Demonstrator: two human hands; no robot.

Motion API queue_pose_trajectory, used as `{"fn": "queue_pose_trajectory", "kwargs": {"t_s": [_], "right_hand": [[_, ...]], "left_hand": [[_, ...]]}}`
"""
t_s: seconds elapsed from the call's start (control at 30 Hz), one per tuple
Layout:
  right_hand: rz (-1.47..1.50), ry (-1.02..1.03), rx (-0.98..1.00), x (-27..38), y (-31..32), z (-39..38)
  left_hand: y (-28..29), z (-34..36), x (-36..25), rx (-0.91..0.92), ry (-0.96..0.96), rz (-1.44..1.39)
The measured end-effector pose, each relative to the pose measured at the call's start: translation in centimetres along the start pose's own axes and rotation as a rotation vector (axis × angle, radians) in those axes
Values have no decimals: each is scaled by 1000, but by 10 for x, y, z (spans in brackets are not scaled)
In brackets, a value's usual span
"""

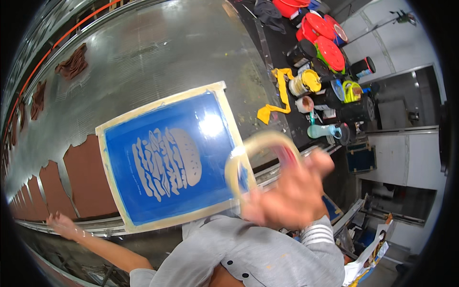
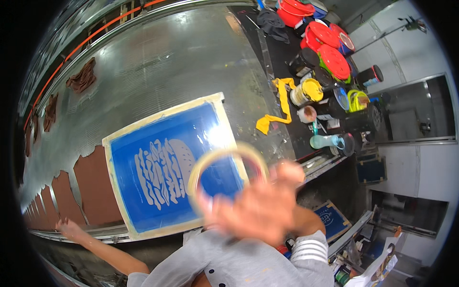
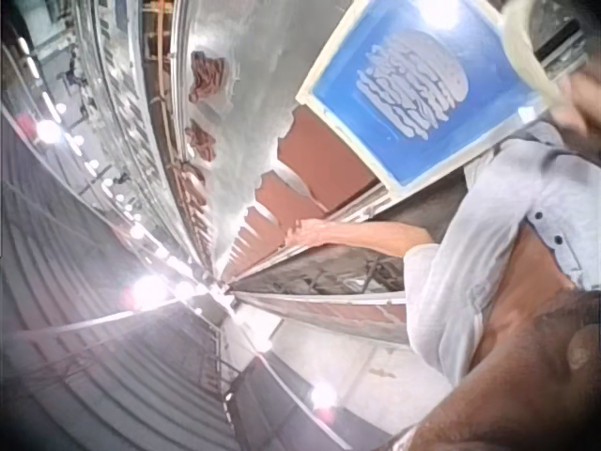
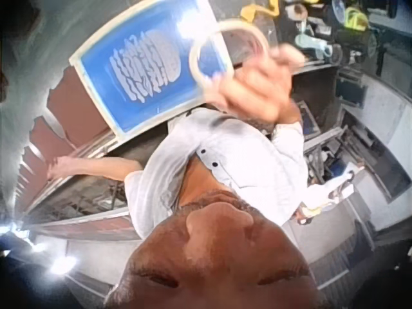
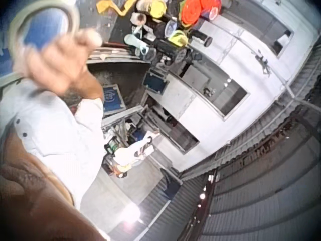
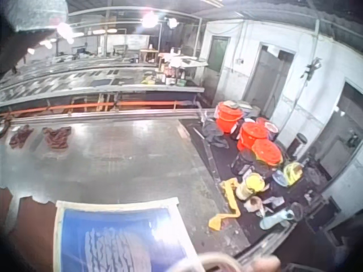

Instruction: The person secures a blue screen printing frame with a burger design onto a metal workbench using masking tape. They repeatedly tear strips of tape and apply them to the frame's edges to ensure it is firmly attached to the surface.

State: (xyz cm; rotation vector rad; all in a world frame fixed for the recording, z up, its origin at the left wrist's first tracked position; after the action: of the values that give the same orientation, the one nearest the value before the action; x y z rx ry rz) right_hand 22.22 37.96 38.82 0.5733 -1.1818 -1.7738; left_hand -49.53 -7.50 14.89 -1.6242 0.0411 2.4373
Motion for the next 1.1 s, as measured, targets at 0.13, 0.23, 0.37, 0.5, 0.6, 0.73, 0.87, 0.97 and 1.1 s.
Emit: {"fn": "queue_pose_trajectory", "kwargs": {"t_s": [0.13,0.23,0.37,0.5,0.6,0.73,0.87,0.97,1.1], "right_hand": [[-86,182,-677,51,85,-81],[-173,394,-769,66,112,-73],[-128,452,-862,59,122,-90],[-77,430,-871,55,121,-103],[-10,357,-888,45,124,-113],[161,136,-876,9,104,-117],[356,-196,-210,-26,-78,-117],[306,-237,40,-14,-202,-180],[303,-269,166,-5,-224,-183]], "left_hand": [[0,31,-33,116,26,-370],[-112,-11,-62,87,74,-672],[-119,-42,-109,-33,47,-751],[-123,-54,-113,-63,54,-727],[-102,-35,-92,-49,83,-733],[-105,-57,-95,-126,62,-730],[-80,-80,-106,-193,74,-724],[-87,-92,-105,-247,98,-758],[-79,-90,-86,-259,135,-793]]}}
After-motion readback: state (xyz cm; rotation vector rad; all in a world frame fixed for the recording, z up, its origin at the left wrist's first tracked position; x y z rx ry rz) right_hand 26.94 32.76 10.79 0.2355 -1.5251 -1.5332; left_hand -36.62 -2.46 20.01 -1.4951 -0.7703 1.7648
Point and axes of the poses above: each hand's wrist, its own z-axis towards the middle knuckle, its own y-axis out of the back of the hand, x = y × z, the point moved 10 cm from there along z, towards the middle knuckle, and after that the axes turned 5 degrees about x, right-handed, at the moved point
